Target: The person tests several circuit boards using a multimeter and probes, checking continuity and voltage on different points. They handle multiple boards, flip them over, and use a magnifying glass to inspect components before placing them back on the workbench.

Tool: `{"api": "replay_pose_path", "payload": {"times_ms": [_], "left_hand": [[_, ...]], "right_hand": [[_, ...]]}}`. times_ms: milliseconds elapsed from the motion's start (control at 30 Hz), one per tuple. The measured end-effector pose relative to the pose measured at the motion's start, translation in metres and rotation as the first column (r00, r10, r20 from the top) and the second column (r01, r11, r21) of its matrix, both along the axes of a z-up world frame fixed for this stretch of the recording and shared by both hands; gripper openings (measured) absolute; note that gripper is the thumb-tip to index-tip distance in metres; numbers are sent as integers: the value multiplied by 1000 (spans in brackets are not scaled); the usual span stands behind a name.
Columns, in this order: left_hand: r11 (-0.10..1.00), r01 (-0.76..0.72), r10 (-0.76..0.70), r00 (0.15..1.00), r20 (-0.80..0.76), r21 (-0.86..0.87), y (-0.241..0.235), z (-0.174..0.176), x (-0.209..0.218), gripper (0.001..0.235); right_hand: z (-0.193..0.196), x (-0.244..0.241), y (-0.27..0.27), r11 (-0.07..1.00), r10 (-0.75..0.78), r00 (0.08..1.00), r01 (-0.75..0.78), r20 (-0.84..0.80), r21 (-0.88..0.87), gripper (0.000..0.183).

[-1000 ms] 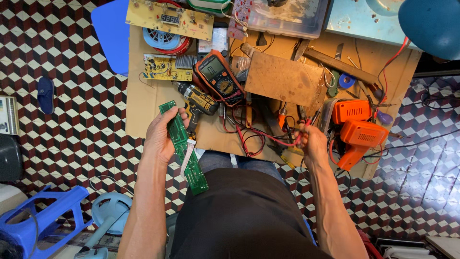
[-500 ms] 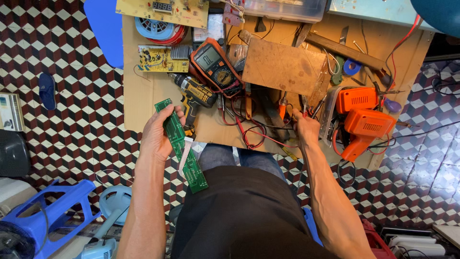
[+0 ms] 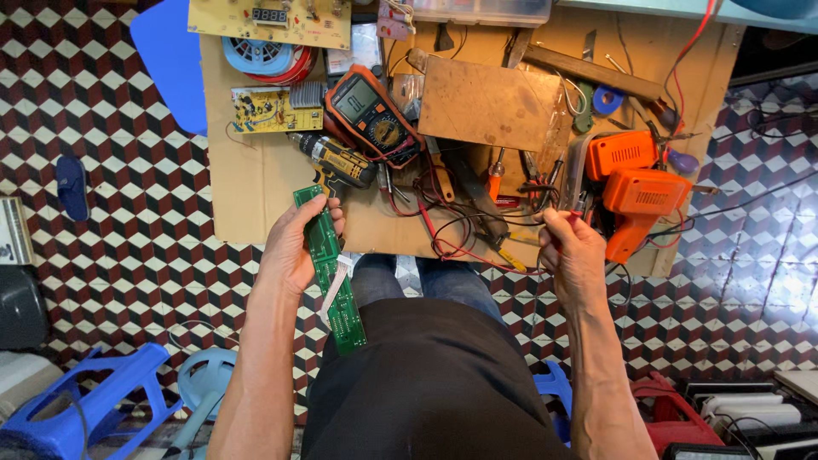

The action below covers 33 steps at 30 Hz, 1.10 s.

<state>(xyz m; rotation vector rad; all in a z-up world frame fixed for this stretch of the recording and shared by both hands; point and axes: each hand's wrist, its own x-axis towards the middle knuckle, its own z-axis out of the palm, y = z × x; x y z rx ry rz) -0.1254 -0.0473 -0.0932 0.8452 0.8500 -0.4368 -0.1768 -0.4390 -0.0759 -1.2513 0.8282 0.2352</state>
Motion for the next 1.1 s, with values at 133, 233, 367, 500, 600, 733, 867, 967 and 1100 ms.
{"api": "replay_pose_path", "payload": {"times_ms": [133,233,367,500,600,733,867,967,1100], "left_hand": [[993,108,-102,988,114,-46,-6,7,11,24],[987,142,-134,985,110,-72,-4,14,15,25],[980,194,-185,972,147,-50,9,24,10,26],[983,172,-156,969,190,-71,29,29,3,26],[989,138,-127,975,183,-45,41,29,-3,26],[994,98,-86,978,189,-50,50,27,-8,27],[992,108,-96,979,179,-61,48,22,-10,27],[983,164,-147,970,194,-78,36,15,-6,28],[985,160,-143,968,204,-69,21,7,5,27]], "right_hand": [[45,-11,13,997,-66,983,59,169,48,20],[75,-17,26,995,-86,964,69,250,76,20],[106,-17,43,998,-70,936,67,345,19,20],[135,-6,42,982,-15,915,91,404,-168,15],[155,9,34,949,37,874,122,485,-291,14],[177,33,26,952,12,844,153,537,-263,15],[189,38,18,959,-33,832,182,554,-217,15],[182,43,4,946,-18,831,195,556,-260,14],[147,67,-29,916,76,893,114,443,-386,15]]}}
